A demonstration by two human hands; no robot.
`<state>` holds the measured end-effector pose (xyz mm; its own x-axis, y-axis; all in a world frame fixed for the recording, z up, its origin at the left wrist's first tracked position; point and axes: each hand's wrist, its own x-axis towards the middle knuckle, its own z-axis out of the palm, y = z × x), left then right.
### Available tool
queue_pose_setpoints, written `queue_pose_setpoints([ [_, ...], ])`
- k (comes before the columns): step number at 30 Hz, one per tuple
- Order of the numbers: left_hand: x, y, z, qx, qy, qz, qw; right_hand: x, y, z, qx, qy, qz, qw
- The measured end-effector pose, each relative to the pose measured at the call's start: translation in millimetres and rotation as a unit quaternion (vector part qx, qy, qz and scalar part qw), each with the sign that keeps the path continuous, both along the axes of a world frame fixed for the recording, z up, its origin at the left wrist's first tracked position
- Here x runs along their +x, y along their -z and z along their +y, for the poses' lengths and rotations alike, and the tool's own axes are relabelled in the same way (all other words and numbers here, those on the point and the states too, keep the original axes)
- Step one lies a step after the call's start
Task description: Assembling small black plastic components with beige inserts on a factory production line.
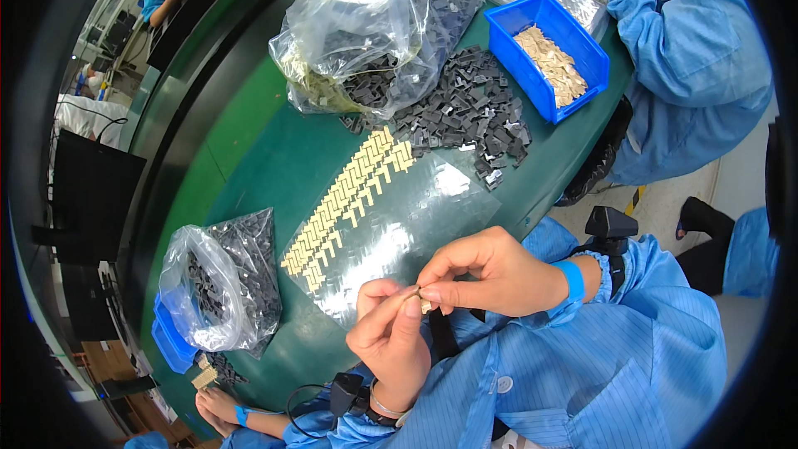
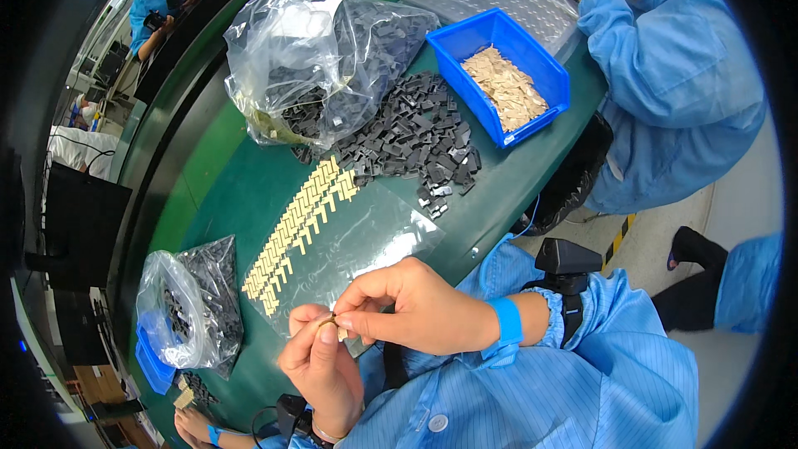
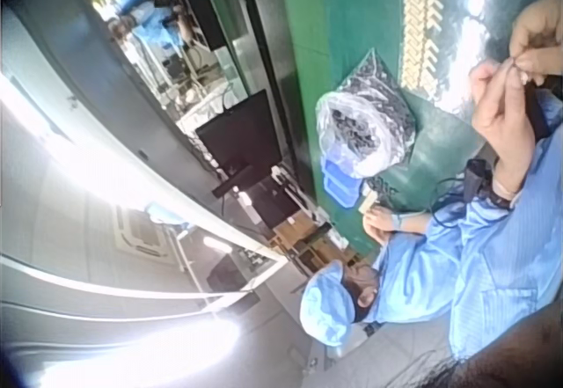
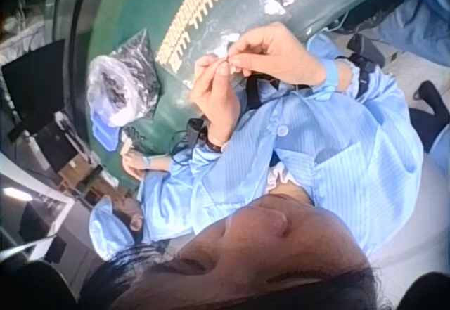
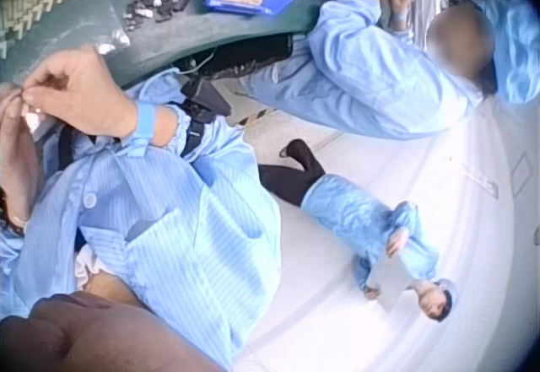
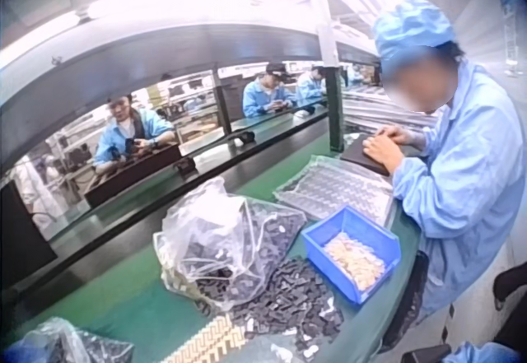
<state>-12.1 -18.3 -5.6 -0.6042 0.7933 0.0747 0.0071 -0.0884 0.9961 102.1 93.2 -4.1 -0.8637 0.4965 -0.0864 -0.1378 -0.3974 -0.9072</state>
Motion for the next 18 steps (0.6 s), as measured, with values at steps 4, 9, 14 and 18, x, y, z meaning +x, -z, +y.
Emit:
queue_pose_setpoints([
  [4, 3, -1, 5, -0.001, 0.04, -0.234, 0.971, 3, 4, 0, -0.004, 0.022, 0.037, 0.999],
  [9, 6, -9, 17, 0.02, 0.066, -0.38, 0.923, 16, -2, 14, 0.063, 0.073, -0.014, 0.995],
  [14, -21, -6, 11, 0.044, -0.028, -0.143, 0.988, 64, -40, 91, 0.475, 0.303, -0.129, 0.816],
  [18, -31, -11, 13, 0.023, -0.021, 0.041, 0.999, 96, -41, 155, 0.639, 0.341, -0.242, 0.646],
])
